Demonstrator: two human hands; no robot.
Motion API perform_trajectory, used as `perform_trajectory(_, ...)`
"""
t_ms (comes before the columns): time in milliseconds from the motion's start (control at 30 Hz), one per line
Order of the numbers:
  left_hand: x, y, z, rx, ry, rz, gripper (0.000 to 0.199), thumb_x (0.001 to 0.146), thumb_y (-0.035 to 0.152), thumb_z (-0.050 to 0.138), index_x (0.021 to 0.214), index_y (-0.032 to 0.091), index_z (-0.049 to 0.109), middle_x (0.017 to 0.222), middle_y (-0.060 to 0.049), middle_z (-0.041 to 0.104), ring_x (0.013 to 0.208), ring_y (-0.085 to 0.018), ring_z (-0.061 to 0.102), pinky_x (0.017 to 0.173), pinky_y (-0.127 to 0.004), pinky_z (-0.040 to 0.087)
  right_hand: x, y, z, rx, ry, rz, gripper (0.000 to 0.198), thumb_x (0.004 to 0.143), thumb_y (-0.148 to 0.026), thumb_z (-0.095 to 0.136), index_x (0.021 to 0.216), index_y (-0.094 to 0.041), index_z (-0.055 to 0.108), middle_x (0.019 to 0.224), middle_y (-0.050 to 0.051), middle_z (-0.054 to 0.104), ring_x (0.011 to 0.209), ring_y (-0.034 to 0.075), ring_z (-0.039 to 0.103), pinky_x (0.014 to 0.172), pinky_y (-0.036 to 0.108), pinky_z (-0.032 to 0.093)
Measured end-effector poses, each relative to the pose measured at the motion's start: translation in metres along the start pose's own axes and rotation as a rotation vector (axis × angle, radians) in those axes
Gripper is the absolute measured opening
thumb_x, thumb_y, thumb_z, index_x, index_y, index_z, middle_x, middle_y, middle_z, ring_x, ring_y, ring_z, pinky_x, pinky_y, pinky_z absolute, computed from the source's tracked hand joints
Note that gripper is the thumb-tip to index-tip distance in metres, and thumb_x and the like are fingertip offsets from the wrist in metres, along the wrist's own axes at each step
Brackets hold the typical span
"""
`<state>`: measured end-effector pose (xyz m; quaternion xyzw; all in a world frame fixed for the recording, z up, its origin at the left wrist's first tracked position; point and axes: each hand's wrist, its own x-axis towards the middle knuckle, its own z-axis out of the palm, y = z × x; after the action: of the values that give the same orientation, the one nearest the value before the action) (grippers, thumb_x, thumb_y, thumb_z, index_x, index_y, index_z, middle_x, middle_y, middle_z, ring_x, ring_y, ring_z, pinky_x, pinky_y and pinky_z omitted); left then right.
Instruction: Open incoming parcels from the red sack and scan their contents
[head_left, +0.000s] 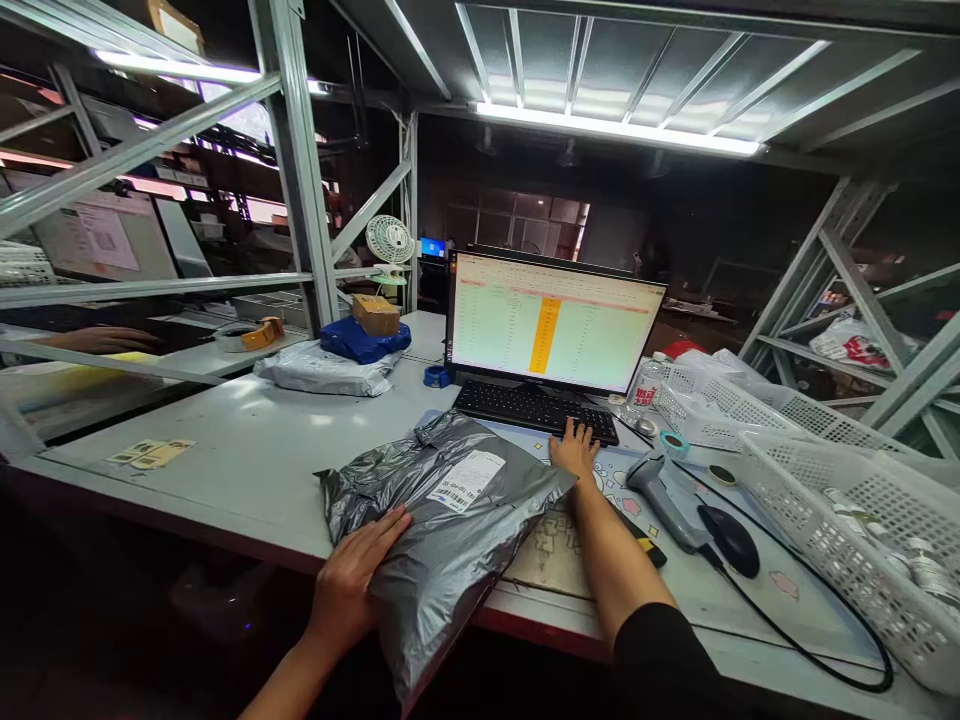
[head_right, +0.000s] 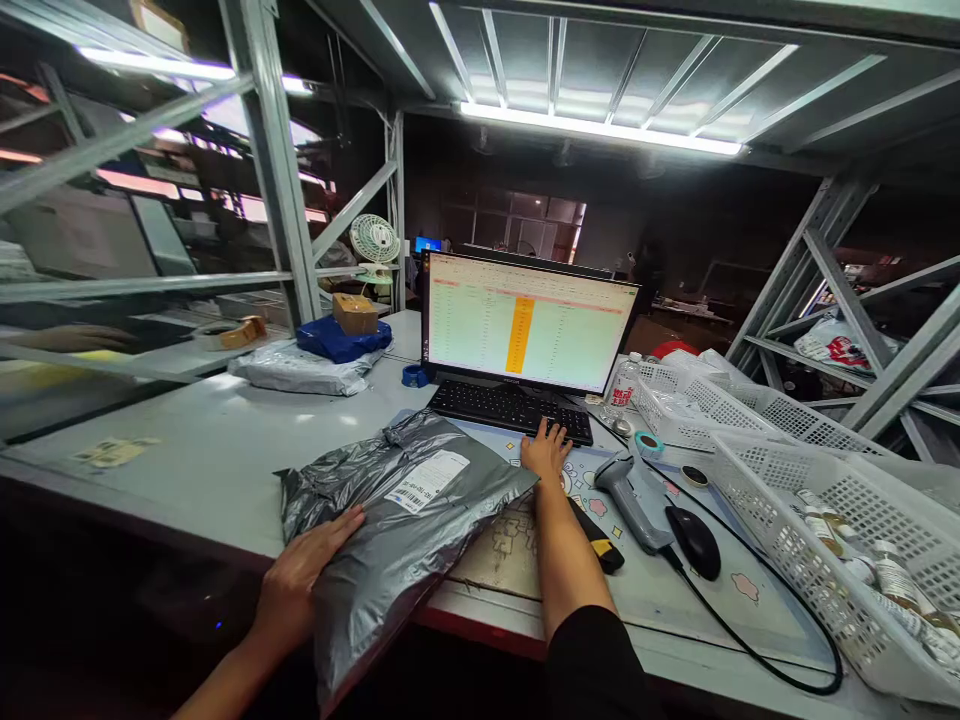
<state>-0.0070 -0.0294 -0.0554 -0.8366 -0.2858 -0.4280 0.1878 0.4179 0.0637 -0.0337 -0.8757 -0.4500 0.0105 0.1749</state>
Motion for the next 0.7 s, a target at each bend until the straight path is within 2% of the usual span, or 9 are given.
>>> perform_trajectory(67,0.001,0.000,0.000,0.021,0.011,0.016,0.056,0.108,0.018,0.042,0.163,0.024,0.044,0.143,-0.009,0.070,0.122,-0.022,0.072,0.106,-0.035,0.053,0.001,0.000,0.001,-0.002,-0.008,0.004,0.075,0.106,-0.045,0.037,0.173,-0.013,0.020,0.176,0.018,0.021,0.164,0.038,0.010,0.129,0.059,0.009)
perform_trajectory(233,0.000,0.000,-0.001,0.023,0.005,0.017,0.050,0.109,0.021,0.040,0.158,0.022,0.050,0.141,-0.009,0.070,0.121,-0.022,0.072,0.105,-0.035,0.052,0.005,0.001,0.002,0.006,-0.057,-0.017,0.075,0.105,-0.044,0.033,0.174,-0.021,0.015,0.181,0.005,0.004,0.164,0.036,-0.003,0.128,0.065,0.010)
perform_trajectory(367,0.000,0.000,0.000,0.019,0.002,0.007,0.047,0.109,0.022,0.040,0.155,0.022,0.053,0.141,-0.008,0.071,0.121,-0.022,0.071,0.106,-0.035,0.051,0.009,0.002,0.002,0.016,-0.110,-0.001,0.074,0.105,-0.046,0.032,0.174,-0.025,0.014,0.180,0.004,0.005,0.164,0.040,-0.004,0.125,0.073,0.012)
perform_trajectory(700,-0.013,-0.005,0.009,-0.019,-0.002,-0.033,0.053,0.107,0.023,0.045,0.159,0.025,0.050,0.148,-0.006,0.066,0.125,-0.025,0.069,0.109,-0.038,0.049,0.010,0.002,-0.003,0.024,-0.158,-0.006,0.073,0.104,-0.046,0.030,0.174,-0.028,0.014,0.181,0.002,0.005,0.163,0.042,-0.005,0.124,0.075,0.010)
